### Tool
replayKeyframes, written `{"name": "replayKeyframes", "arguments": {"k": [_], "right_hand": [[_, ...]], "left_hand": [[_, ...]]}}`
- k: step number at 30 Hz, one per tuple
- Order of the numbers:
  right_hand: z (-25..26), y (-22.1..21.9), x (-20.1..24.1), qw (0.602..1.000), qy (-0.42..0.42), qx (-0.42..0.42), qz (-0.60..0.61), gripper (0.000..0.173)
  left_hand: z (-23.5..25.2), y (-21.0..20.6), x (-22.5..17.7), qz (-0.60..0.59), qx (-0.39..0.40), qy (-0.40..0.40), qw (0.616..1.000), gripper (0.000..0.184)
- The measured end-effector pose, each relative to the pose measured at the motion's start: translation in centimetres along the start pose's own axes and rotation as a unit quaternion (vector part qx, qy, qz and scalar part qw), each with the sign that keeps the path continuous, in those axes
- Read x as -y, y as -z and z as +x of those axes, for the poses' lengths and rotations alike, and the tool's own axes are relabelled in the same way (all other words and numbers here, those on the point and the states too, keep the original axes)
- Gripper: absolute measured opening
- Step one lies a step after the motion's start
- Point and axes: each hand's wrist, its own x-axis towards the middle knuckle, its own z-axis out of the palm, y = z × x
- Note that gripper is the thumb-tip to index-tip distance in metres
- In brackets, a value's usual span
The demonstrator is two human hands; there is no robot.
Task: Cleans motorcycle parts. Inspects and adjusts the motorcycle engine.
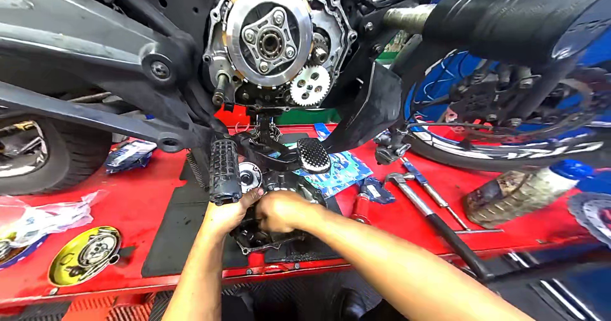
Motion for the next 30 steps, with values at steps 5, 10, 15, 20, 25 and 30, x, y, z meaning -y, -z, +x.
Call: {"name": "replayKeyframes", "arguments": {"k": [5, 10, 15, 20, 25, 30], "right_hand": [[-7.0, 2.0, -3.1, 0.955, -0.015, -0.208, 0.212, 0.023], [-8.6, 2.1, -3.2, 0.914, -0.02, -0.335, 0.229, 0.014], [-6.3, 1.4, -3.3, 0.945, -0.008, -0.323, 0.058, 0.015], [-7.5, 2.4, -2.5, 0.971, -0.041, -0.235, -0.015, 0.028], [-10.0, 2.1, -4.0, 0.936, -0.025, -0.335, 0.103, 0.025], [-16.0, -2.6, -9.1, 0.677, -0.088, -0.405, 0.608, 0.023]], "left_hand": [[0.5, -0.1, -0.5, 0.007, 0.092, 0.01, 0.996, 0.08], [0.1, -2.0, -1.2, 0.094, 0.179, -0.057, 0.978, 0.087], [-0.1, -3.0, -1.1, 0.098, 0.176, -0.039, 0.979, 0.087], [0.2, -2.7, -0.4, 0.08, 0.18, -0.043, 0.98, 0.088], [0.3, -2.5, -0.3, 0.006, 0.184, -0.058, 0.981, 0.079], [0.0, -2.7, -0.8, -0.107, 0.068, 0.032, 0.991, 0.04]]}}
